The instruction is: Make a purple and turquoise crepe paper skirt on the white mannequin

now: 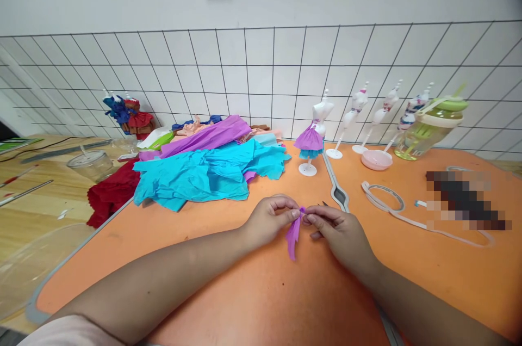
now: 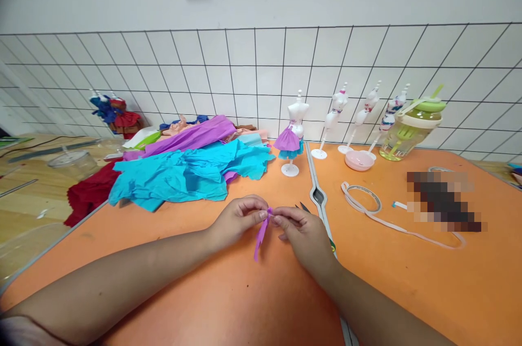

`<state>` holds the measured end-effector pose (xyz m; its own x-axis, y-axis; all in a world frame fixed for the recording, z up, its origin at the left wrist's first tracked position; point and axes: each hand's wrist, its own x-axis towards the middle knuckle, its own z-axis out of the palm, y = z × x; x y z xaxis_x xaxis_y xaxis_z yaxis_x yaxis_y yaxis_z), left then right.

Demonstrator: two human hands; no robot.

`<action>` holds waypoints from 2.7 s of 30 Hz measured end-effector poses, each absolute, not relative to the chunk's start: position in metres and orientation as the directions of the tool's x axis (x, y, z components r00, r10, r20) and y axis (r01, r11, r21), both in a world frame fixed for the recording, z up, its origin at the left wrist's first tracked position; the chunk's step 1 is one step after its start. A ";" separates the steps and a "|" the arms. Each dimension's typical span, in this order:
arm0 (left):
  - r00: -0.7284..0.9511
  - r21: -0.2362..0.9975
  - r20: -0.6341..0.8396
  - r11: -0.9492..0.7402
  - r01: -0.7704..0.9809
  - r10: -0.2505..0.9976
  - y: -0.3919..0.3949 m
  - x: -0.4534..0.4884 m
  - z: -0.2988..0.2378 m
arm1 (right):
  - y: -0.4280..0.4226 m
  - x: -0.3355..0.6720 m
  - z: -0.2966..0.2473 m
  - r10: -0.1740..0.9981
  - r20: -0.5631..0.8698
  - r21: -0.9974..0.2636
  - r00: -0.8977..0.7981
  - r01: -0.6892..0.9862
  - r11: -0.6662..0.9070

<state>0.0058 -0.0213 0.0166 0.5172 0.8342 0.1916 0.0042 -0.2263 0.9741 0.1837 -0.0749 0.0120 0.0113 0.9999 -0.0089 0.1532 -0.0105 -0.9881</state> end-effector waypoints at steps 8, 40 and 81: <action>0.712 0.996 0.012 0.058 -0.074 0.702 -0.018 0.000 0.018 | -0.076 0.188 0.016 0.994 -0.046 -0.998 -0.099 0.051 -0.042; 0.673 0.994 0.019 -0.084 0.064 0.739 -0.021 0.000 0.019 | -0.078 0.190 0.015 0.976 -0.052 -0.982 -0.213 0.186 -0.012; 0.563 0.997 -0.028 0.063 -0.043 0.826 -0.015 0.004 0.016 | -0.071 0.190 0.015 0.997 0.016 -0.930 -0.071 0.364 0.041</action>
<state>0.0041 -0.0146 0.0160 0.5634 0.8257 -0.0281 -0.0428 0.0632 0.9971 0.1899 -0.0714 0.0150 -0.0713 0.9973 0.0159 0.3644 0.0409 -0.9303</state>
